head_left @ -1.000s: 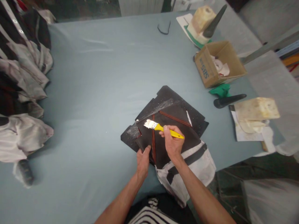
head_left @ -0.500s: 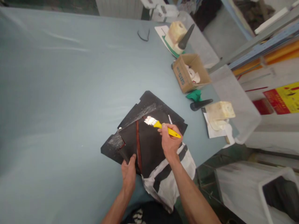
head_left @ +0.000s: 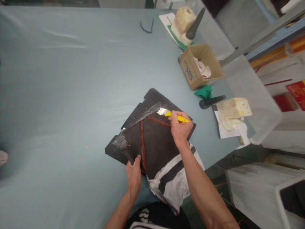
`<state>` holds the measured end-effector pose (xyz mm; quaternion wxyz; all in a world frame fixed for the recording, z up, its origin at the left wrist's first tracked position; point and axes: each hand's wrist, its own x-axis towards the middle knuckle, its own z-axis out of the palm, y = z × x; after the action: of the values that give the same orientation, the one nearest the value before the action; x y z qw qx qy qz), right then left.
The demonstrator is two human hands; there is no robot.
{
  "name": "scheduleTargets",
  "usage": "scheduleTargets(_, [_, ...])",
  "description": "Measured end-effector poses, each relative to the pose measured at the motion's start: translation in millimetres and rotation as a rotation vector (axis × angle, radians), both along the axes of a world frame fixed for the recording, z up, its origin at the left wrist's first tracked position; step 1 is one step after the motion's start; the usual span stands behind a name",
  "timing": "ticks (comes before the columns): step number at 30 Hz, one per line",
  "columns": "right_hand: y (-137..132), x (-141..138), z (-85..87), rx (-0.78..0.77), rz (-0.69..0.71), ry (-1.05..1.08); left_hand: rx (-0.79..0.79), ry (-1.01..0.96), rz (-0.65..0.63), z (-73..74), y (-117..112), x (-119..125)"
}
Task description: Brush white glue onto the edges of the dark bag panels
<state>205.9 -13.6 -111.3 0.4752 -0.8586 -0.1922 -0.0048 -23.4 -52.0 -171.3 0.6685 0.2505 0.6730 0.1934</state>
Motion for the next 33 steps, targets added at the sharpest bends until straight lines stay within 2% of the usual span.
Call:
scheduleTargets(5, [4.6,-7.4,-3.5,-0.134,0.064,0.017,-0.013,-0.018,0.017,-1.6,-2.4,0.2])
scheduleTargets(9, [7.5,-27.9,0.4,-0.064,0.110,0.060,-0.018,-0.039,0.026,2.0,-0.8,0.7])
scheduleTargets(13, [7.7,-58.5,-3.9,-0.142,0.234,0.122,-0.008,-0.062,0.032,7.9,2.1,1.1])
scheduleTargets(19, [6.8,-89.7,-12.6,-0.023,0.231,0.160,0.013,-0.090,0.031,12.9,3.4,0.6])
scheduleTargets(22, [7.2,-102.4,-13.9,-0.039,0.288,0.166,0.010,-0.092,0.023,12.9,3.6,0.1])
scheduleTargets(28, [6.0,-132.4,-1.4,-0.067,0.436,0.129,-0.001,-0.121,0.011,8.7,1.9,-1.4])
scheduleTargets(30, [6.1,-135.7,0.9,-0.115,0.479,0.077,-0.002,-0.114,0.012,7.6,1.4,-1.3])
scheduleTargets(33, [6.5,-123.7,-1.5,-0.178,0.448,-0.004,0.000,-0.079,0.009,7.3,2.0,-0.5])
